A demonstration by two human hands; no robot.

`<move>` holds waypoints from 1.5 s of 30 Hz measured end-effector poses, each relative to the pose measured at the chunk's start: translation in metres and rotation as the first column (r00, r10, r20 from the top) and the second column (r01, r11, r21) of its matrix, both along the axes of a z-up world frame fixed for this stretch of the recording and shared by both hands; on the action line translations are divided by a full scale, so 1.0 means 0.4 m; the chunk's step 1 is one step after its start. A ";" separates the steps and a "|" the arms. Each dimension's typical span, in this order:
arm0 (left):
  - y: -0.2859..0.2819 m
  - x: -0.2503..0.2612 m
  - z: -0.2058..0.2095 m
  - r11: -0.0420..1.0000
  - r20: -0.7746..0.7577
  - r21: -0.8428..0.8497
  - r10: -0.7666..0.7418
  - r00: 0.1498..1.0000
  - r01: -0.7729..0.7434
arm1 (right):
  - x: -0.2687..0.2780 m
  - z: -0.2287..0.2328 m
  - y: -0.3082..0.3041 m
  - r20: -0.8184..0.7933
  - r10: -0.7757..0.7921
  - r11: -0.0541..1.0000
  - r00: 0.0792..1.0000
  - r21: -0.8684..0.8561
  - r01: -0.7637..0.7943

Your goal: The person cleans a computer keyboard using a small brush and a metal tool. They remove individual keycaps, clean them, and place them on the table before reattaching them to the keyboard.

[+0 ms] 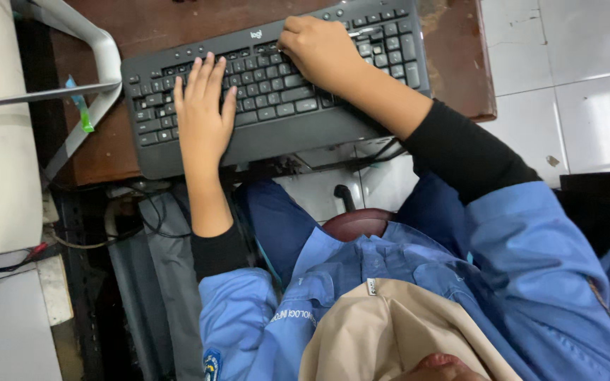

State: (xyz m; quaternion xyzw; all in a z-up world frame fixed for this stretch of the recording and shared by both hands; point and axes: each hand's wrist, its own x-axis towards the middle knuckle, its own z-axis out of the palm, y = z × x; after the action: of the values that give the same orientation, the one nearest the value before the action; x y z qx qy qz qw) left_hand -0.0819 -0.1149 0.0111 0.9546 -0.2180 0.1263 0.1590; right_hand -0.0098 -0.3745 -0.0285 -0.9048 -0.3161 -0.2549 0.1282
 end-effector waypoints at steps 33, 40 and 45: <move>0.312 0.195 0.005 0.972 0.081 -0.216 -0.072 0.994 0.088 | 0.161 0.090 0.372 -0.160 0.225 0.968 0.961 -0.074 -0.239; 0.321 0.183 0.012 0.921 0.136 -0.347 -0.139 0.981 0.179 | 0.222 0.007 0.440 0.096 0.259 0.958 0.961 -0.148 -0.244; 0.328 0.198 -0.008 0.917 0.073 -0.370 -0.130 0.989 0.148 | 0.199 -0.012 0.451 0.211 0.248 0.965 0.945 -0.134 -0.224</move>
State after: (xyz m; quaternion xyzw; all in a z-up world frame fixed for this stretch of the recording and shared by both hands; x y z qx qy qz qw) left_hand -0.0028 0.0165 0.0078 0.8855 -0.2608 0.1763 0.3417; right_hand 0.0696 -0.1941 -0.0333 -0.8312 -0.4481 -0.3212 0.0716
